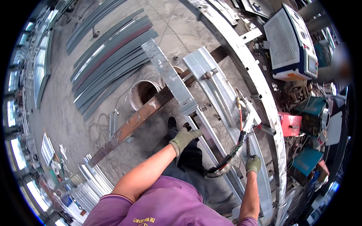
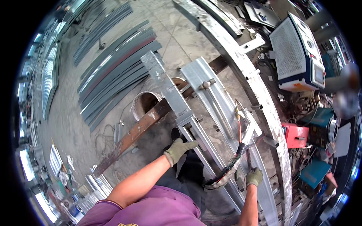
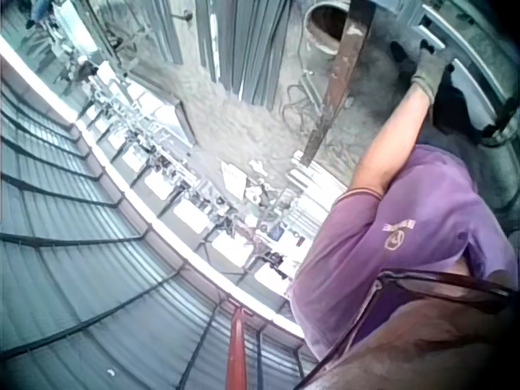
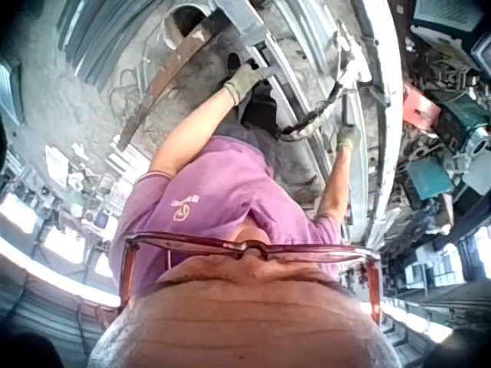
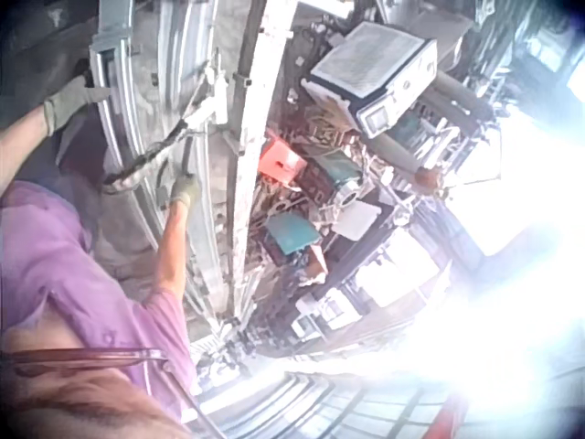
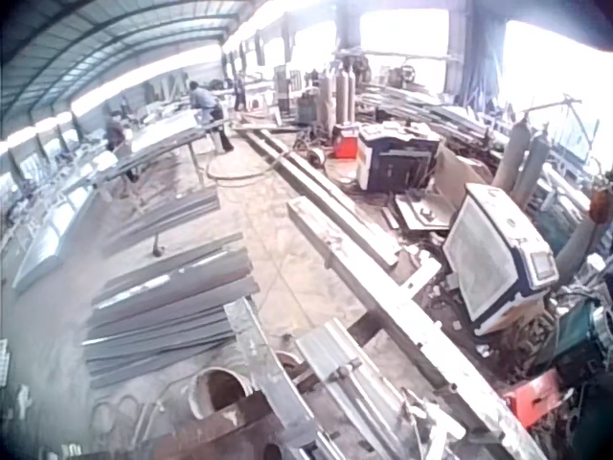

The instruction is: The person welds metal frame components using a handheld welding torch, then uses a hammer to tap and align the pieces. The person repeatedly positions and welds sections of the frame, occasionally adjusting the workpiece and using a hammer to ensure alignment.

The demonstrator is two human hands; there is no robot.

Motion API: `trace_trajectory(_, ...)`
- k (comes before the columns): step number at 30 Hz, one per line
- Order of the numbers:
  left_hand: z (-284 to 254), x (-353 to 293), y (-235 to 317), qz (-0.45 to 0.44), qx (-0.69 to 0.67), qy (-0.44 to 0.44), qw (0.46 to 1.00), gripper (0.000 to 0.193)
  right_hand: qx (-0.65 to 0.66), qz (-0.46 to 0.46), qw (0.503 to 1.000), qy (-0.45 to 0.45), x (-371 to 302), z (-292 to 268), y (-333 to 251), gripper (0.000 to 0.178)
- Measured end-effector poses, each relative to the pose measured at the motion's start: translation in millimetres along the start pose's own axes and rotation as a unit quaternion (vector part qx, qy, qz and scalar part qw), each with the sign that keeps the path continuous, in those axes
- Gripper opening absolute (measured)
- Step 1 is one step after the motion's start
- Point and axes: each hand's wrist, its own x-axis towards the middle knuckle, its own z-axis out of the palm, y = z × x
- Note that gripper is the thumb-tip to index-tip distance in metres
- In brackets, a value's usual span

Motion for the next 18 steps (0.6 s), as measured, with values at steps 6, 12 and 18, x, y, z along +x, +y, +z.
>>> trace_trajectory(6,19,41,-32,0.095,0.015,0.115,0.989,0.051,0.250,-0.256,0.924,0.136,-64,-100,-123,0.031)
trace_trajectory(12,27,36,4,0.018,0.157,0.101,0.982,0.066,0.113,-0.371,0.922,-0.002,-88,-75,-228,0.054)
trace_trajectory(18,29,41,-1,0.023,0.194,0.186,0.963,0.069,0.049,-0.261,0.951,-0.159,-62,-57,-242,0.052)
